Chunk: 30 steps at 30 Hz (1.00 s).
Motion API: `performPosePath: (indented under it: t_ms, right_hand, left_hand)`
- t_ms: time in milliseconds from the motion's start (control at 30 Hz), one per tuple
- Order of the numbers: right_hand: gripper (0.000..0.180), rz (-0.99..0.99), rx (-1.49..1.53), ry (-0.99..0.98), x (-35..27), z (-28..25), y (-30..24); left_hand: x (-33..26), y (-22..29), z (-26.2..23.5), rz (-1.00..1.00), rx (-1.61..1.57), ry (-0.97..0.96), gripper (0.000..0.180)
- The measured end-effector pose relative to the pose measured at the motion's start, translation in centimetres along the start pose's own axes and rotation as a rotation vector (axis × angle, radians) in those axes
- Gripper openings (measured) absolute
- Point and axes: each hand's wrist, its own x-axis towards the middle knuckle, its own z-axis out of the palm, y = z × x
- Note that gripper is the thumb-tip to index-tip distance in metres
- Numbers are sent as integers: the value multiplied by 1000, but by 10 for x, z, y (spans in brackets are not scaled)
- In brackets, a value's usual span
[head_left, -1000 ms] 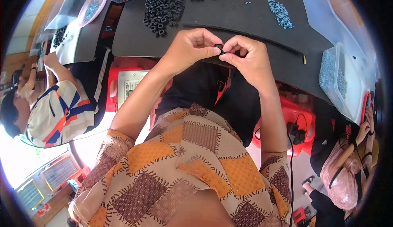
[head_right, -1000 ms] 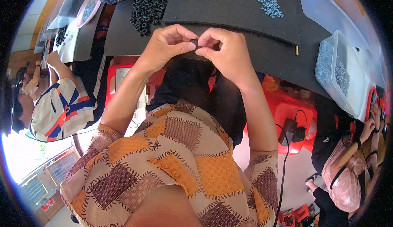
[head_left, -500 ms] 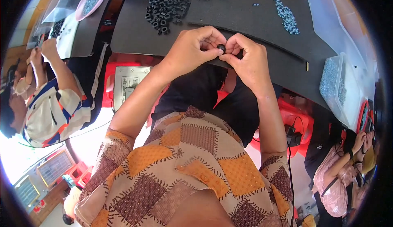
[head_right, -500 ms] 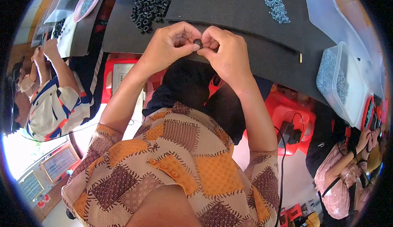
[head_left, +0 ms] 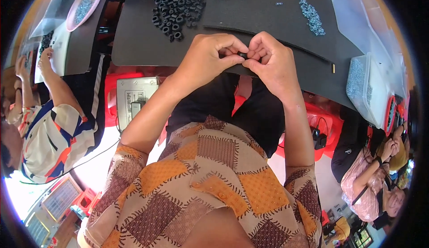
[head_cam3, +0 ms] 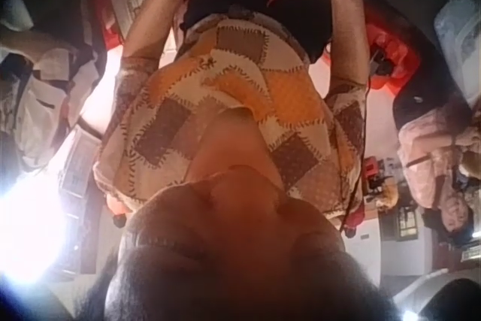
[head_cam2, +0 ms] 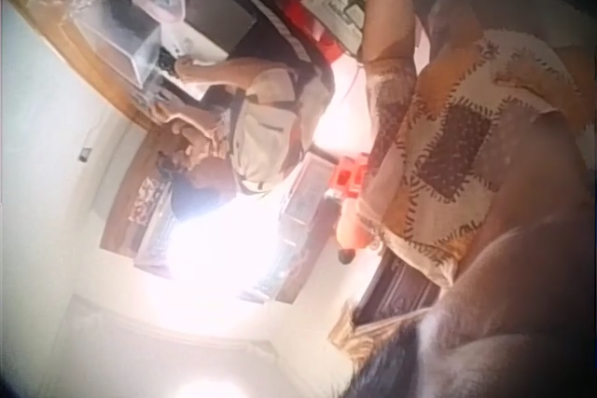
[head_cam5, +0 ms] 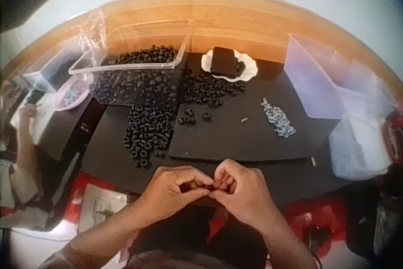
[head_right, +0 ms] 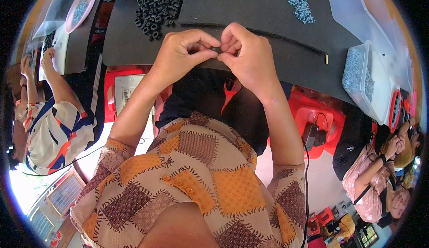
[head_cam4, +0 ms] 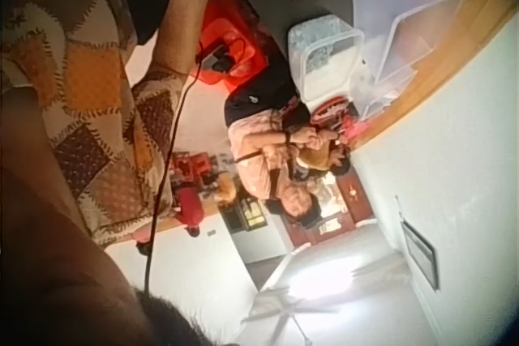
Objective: The person assembles small black rubber components by hand.
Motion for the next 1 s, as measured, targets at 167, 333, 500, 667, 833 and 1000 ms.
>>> performPosePath:
  t_ms: [167, 333, 500, 667, 833, 1000]
  right_hand:
    - [27, 13, -11, 54, 1, 8, 0]
    - [26, 8, -19, 68, 4, 10, -4]
    - [23, -45, 48, 12, 3, 7, -6]
    - [24, -170, -119, 54, 4, 8, 0]
    - [23, -176, -88, 77, 3, 8, 6]
    - [20, -147, -73, 66, 2, 7, 10]
  left_hand:
    - [1, -2, 1, -6, -18, 21, 17]
    - [1, -5, -2, 33, -37, 35, 18]
    - [-4, -5, 0, 32, -19, 79, 19]
    - [-7, -4, -4, 98, 36, 71, 16]
    - [-8, -5, -3, 154, 45, 90, 16]
    - [-8, -5, -3, 148, 65, 93, 17]
